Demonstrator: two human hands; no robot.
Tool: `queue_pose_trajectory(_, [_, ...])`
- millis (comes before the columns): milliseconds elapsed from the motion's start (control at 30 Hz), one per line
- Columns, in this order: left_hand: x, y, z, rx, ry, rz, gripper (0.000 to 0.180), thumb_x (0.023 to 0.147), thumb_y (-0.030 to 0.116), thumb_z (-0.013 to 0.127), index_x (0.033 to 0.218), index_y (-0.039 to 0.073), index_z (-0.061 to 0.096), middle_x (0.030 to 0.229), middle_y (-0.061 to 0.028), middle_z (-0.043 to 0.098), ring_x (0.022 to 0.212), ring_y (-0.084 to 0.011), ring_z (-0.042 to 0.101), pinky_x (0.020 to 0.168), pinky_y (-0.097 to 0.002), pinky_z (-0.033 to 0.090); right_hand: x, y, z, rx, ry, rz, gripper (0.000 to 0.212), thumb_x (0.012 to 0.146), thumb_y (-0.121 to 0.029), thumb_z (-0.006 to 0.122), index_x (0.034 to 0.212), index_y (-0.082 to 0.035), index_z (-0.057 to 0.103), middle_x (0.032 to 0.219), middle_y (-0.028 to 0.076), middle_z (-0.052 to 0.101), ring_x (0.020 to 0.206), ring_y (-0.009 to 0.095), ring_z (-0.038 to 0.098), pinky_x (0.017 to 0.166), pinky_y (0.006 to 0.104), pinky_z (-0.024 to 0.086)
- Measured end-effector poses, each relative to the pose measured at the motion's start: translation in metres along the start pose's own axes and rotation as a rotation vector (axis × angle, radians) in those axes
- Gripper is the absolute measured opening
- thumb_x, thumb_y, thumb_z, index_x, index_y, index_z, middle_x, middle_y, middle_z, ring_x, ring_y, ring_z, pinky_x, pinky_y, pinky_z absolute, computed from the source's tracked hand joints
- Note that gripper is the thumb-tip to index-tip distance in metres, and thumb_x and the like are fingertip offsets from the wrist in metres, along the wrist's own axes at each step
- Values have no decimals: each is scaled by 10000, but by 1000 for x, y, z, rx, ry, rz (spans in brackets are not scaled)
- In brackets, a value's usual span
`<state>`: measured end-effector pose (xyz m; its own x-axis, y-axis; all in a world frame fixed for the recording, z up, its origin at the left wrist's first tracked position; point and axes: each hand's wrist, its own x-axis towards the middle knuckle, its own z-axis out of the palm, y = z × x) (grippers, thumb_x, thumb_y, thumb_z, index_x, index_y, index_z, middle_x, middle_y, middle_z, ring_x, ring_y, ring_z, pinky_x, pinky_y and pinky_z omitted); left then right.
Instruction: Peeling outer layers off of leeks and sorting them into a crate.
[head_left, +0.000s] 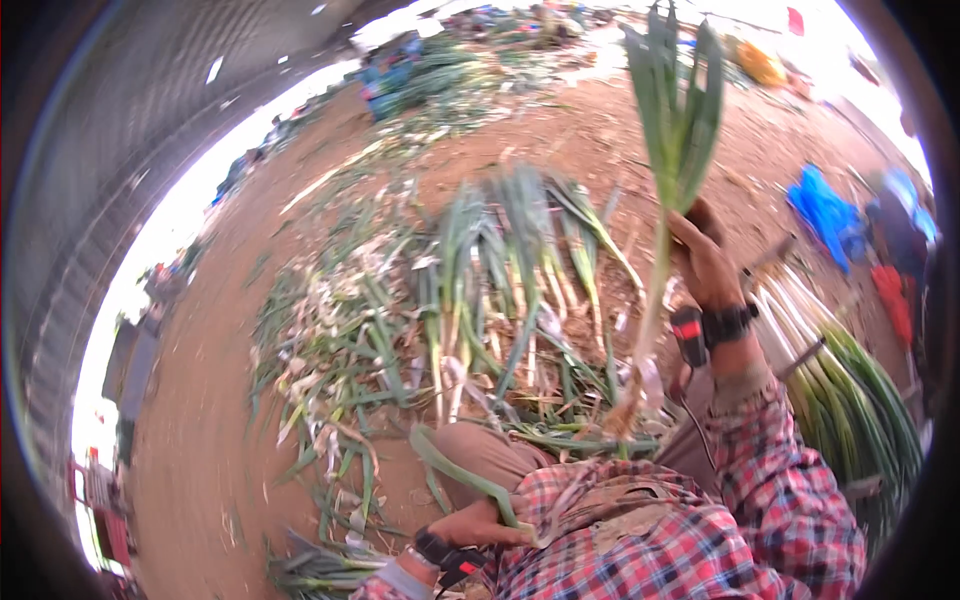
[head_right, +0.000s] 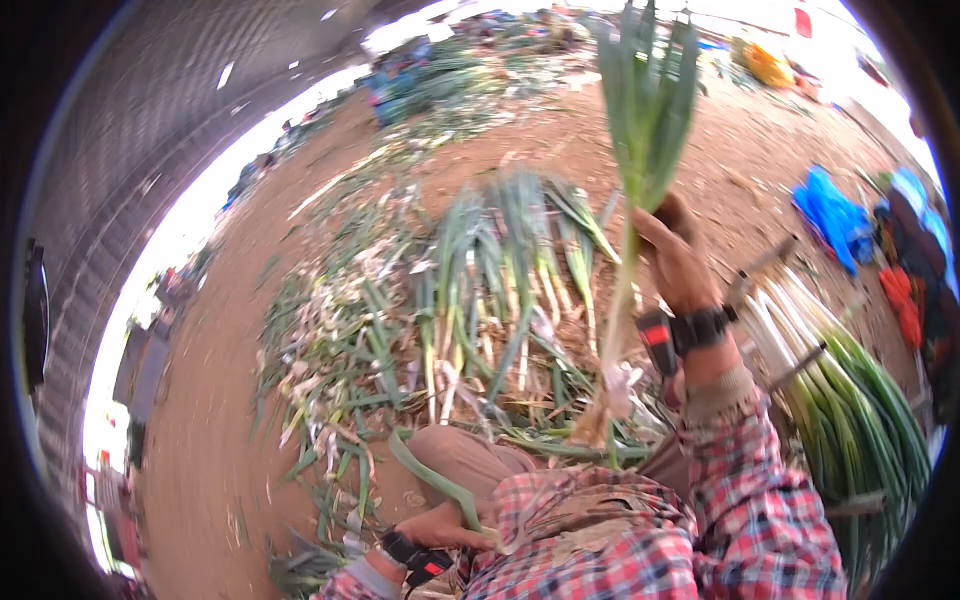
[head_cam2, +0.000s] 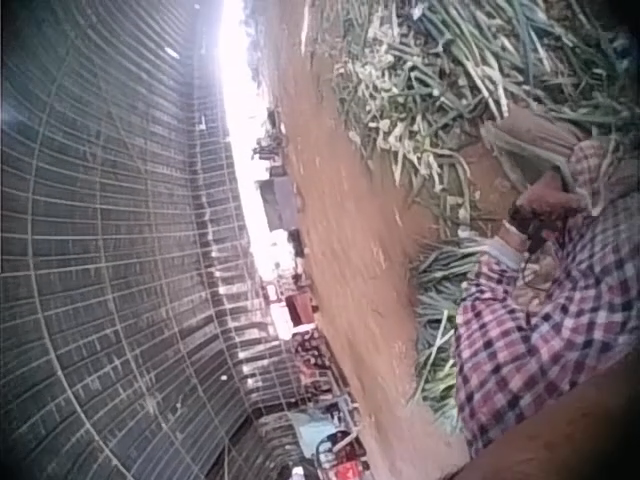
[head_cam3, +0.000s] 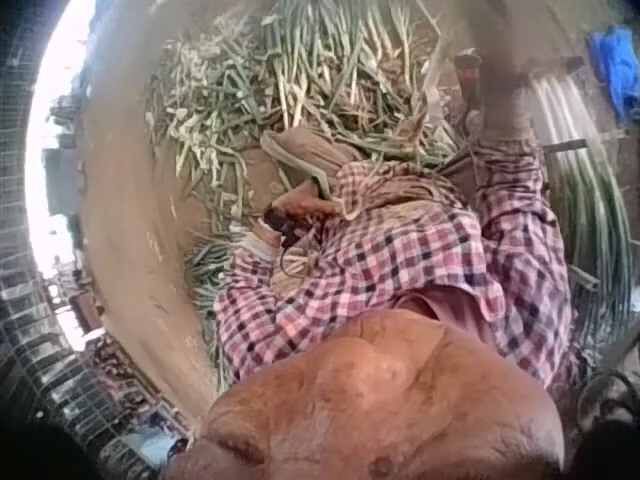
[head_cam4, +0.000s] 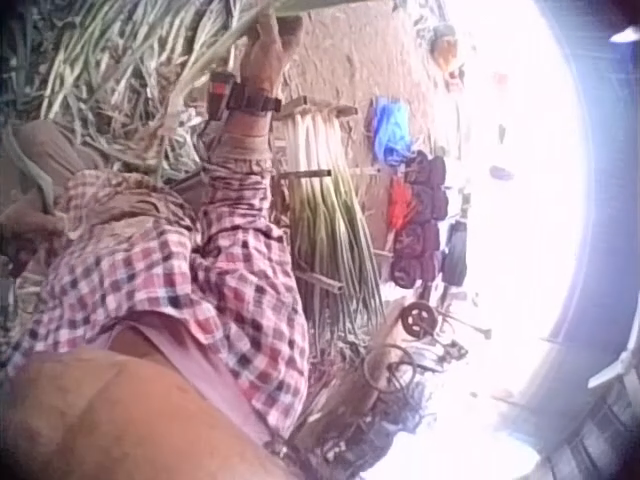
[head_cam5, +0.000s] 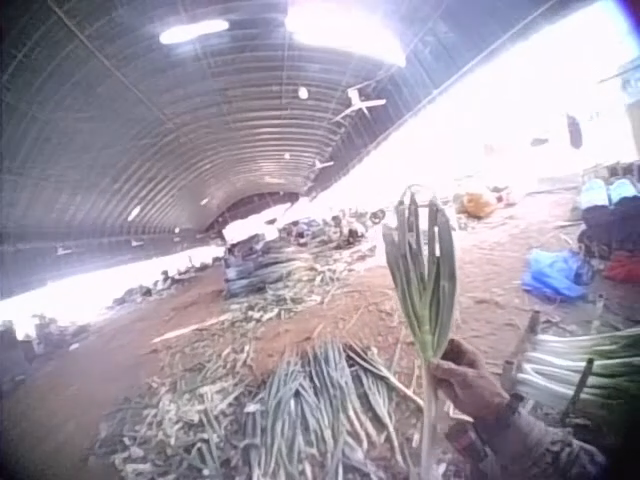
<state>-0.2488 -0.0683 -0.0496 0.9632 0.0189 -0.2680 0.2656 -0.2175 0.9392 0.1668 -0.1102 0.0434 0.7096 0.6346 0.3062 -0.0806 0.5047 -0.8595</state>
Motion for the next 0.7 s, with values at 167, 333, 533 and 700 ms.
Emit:
queue_pose_trajectory(167, [-8,48,-45,330,224,-198,275,877,268,675,958,7,642,796,-39,654,688,-137,621,592,-250,482,-16,2,21,102,-226,66,219,890,-127,648,1080,-42,579,935,7,593,827,104,564,729,269,480])
queue_pose_trajectory(333, [94,131,-79,140,681,216,450,1013,362,419,1259,-6,497,1166,-151,621,1104,-177,587,884,-333,480,-69,9,45,189,-361,189,170,912,-179,649,1015,-50,608,870,-21,590,794,60,531,692,219,434])
queue_pose_trajectory(533, [146,159,-61,-659,716,422,470,1021,341,391,1299,-34,446,1231,-197,589,1139,-274,581,983,-399,452,-113,11,54,7,-559,386,304,930,-248,629,1085,11,593,924,7,604,868,66,540,759,245,452])
queue_pose_trajectory(700, [152,148,-67,-651,581,445,517,1012,355,403,1349,-38,400,1306,-217,532,1206,-277,531,1039,-420,400,-93,29,65,276,-544,312,355,827,-169,730,1085,0,555,966,5,600,913,86,549,805,255,437])
